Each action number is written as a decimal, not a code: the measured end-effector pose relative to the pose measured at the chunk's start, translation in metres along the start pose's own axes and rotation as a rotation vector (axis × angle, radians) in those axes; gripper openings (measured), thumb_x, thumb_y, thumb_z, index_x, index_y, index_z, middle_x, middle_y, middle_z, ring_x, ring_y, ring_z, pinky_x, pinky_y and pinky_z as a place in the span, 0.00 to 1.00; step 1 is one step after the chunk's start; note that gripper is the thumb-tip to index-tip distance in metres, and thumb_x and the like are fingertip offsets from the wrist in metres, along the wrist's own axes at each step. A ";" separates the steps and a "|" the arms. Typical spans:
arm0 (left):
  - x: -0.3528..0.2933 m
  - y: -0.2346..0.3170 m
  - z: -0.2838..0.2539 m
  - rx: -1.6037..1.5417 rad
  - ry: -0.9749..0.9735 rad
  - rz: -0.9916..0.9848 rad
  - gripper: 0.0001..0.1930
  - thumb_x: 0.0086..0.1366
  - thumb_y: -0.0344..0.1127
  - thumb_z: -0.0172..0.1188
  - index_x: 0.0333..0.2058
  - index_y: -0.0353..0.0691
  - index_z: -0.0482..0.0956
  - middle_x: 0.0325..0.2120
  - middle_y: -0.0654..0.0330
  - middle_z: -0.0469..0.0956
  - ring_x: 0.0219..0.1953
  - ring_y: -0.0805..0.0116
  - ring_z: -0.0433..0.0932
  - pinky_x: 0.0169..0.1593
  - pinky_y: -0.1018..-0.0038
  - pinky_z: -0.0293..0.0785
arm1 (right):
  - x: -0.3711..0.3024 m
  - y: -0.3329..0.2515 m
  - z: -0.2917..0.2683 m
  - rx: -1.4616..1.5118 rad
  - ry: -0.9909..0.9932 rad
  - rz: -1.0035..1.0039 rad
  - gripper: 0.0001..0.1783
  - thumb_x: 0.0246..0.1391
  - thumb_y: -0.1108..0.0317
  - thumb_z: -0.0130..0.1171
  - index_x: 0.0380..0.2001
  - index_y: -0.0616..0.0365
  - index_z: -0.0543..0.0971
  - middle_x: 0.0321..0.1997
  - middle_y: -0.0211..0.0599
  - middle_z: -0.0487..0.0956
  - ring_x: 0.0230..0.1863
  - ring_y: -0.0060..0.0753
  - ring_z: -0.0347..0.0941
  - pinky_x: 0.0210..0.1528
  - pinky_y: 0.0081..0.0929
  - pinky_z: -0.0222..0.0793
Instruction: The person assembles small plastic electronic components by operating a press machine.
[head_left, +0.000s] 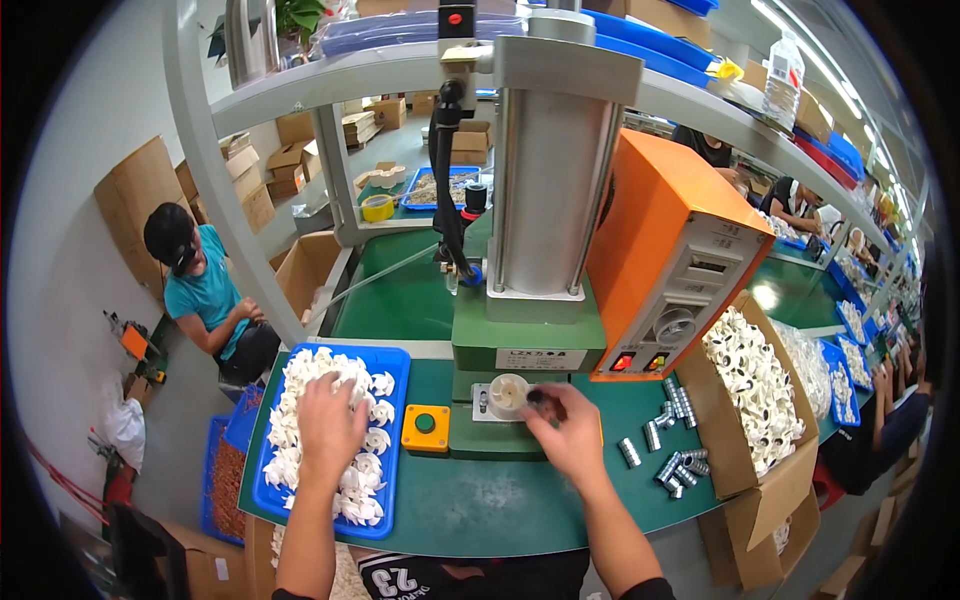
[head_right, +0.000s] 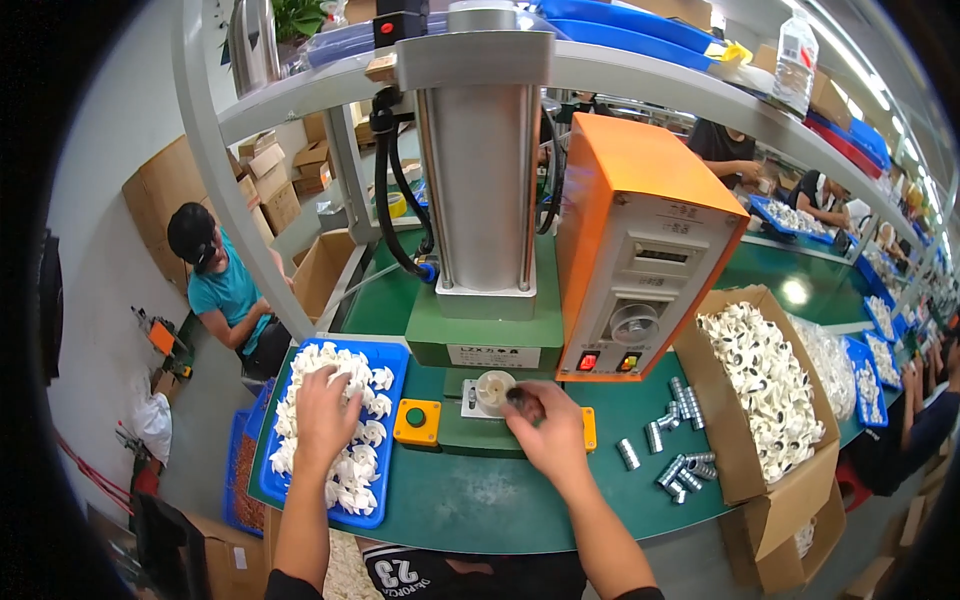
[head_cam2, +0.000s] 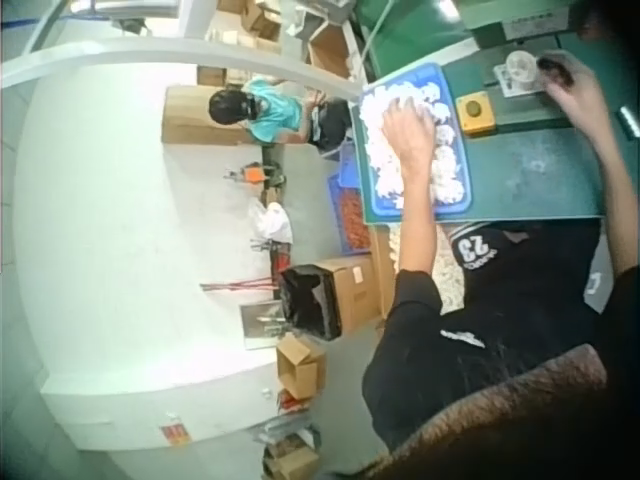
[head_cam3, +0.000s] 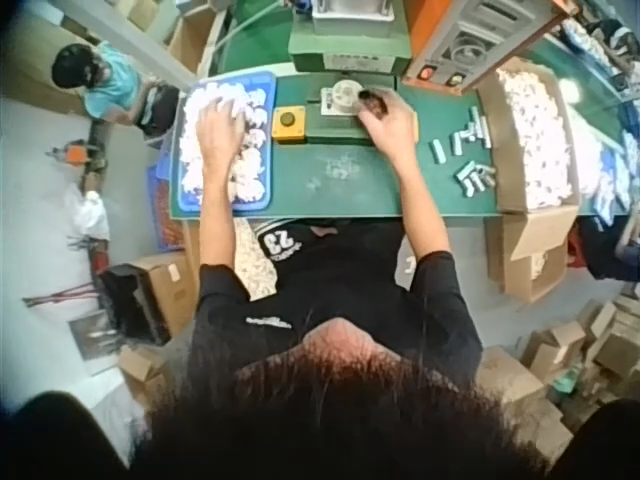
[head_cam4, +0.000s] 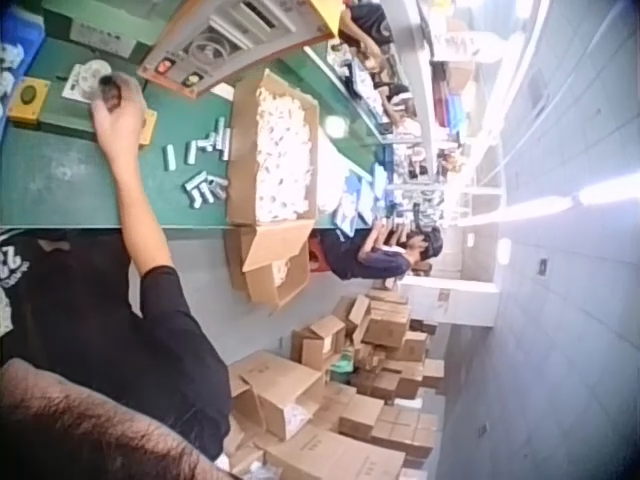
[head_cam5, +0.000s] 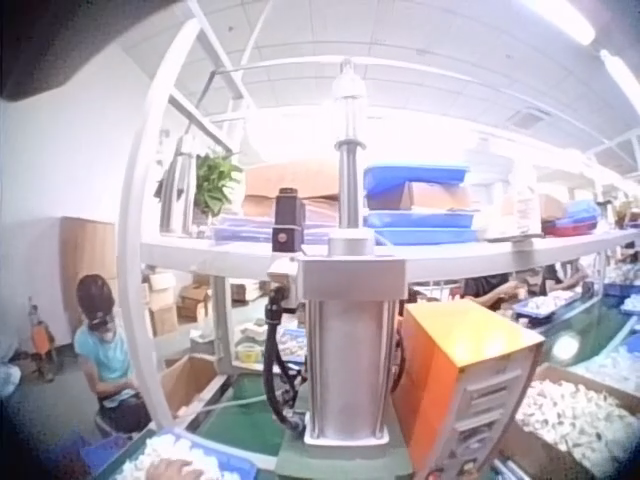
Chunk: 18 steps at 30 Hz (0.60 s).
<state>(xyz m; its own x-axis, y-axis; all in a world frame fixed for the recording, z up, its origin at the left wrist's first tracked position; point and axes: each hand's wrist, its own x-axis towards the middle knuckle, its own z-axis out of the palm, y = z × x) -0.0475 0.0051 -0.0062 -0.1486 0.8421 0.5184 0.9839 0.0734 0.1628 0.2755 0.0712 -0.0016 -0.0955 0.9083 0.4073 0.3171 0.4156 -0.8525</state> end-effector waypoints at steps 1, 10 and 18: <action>-0.007 -0.011 -0.001 0.052 -0.072 -0.078 0.18 0.59 0.38 0.71 0.47 0.36 0.84 0.52 0.46 0.77 0.53 0.47 0.75 0.57 0.52 0.72 | 0.014 -0.002 0.007 0.035 -0.028 0.031 0.15 0.53 0.72 0.73 0.42 0.69 0.82 0.33 0.33 0.82 0.31 0.21 0.77 0.38 0.23 0.75; -0.027 -0.035 0.016 -0.089 -0.124 -0.139 0.12 0.59 0.32 0.71 0.42 0.37 0.85 0.41 0.51 0.78 0.48 0.48 0.77 0.55 0.57 0.73 | 0.028 -0.004 0.016 0.100 -0.055 0.179 0.15 0.52 0.70 0.74 0.41 0.68 0.84 0.35 0.37 0.86 0.33 0.26 0.80 0.39 0.27 0.77; -0.025 -0.029 0.016 -0.163 -0.027 -0.068 0.09 0.55 0.25 0.70 0.36 0.36 0.84 0.39 0.51 0.80 0.46 0.48 0.79 0.52 0.57 0.74 | -0.087 0.034 -0.018 -0.174 -0.169 -0.230 0.17 0.46 0.70 0.78 0.39 0.60 0.84 0.39 0.41 0.85 0.35 0.39 0.81 0.39 0.33 0.78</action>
<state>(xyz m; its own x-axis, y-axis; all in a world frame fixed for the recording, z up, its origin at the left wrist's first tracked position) -0.0712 -0.0097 -0.0371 -0.2091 0.8524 0.4792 0.9423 0.0446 0.3318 0.3116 0.0052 -0.0599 -0.3340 0.7929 0.5097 0.4241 0.6093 -0.6700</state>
